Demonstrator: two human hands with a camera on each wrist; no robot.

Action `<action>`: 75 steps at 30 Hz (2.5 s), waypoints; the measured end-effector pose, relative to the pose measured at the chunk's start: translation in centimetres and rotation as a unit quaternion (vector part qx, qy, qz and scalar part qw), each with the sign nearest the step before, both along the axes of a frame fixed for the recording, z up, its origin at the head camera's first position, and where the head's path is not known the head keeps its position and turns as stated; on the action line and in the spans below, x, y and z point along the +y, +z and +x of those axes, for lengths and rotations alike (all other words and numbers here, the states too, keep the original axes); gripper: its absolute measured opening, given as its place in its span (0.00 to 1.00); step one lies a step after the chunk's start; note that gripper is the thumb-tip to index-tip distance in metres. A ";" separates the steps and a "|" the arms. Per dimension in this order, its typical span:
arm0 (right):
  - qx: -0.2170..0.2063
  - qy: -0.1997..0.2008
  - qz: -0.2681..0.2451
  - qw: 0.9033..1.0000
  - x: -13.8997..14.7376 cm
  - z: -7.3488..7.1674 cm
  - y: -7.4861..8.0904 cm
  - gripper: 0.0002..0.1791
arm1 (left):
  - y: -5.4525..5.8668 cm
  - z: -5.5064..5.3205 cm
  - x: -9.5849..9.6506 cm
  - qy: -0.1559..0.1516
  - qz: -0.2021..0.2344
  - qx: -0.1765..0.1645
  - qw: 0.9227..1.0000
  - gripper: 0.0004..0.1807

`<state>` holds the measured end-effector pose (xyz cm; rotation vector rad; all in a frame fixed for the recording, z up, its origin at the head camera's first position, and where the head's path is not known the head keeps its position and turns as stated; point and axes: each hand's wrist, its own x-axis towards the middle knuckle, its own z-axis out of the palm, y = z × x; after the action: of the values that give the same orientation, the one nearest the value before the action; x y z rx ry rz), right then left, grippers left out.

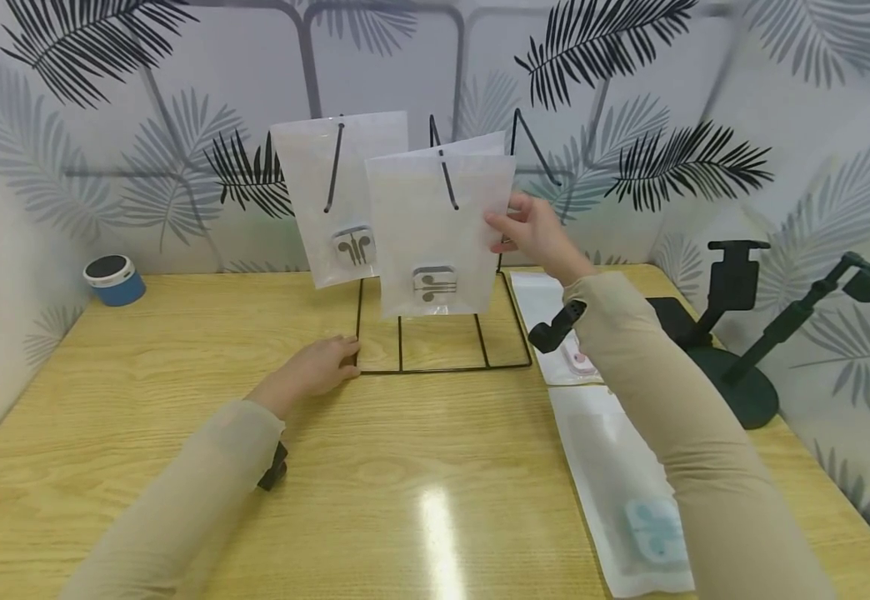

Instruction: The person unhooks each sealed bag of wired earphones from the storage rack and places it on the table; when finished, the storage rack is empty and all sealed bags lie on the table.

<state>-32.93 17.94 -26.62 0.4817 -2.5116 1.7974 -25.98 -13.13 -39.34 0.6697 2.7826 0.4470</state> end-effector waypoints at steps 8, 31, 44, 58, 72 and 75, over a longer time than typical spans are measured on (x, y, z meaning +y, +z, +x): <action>0.002 -0.010 0.003 1.000 0.1 0.3 0.1 0.17 | -0.1 -0.1 0.0 0.002 -0.003 0.003 1.000 0.28; 0.011 -0.014 0.002 1.000 0.7 2.0 -0.1 0.14 | -0.3 -0.3 0.0 0.000 -0.005 0.009 1.000 0.29; 0.016 0.007 0.007 1.000 1.1 3.8 -0.4 0.13 | 0.0 -0.2 0.0 -0.006 -0.010 0.002 1.000 0.29; 0.067 0.048 0.025 0.996 1.9 6.3 -0.4 0.14 | -0.1 -0.3 0.1 -0.010 -0.016 0.007 1.000 0.29; 0.079 0.062 0.035 0.994 2.5 8.4 -0.2 0.12 | 0.1 0.0 0.1 -0.009 -0.008 0.000 1.000 0.29; 0.086 0.063 0.040 0.993 2.5 8.8 -0.1 0.12 | 0.1 0.0 0.1 -0.008 -0.008 -0.001 1.000 0.29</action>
<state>-24.11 20.47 -26.67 0.7789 -2.4941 1.6173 -25.99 -13.00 -39.20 0.6857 2.7743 0.4211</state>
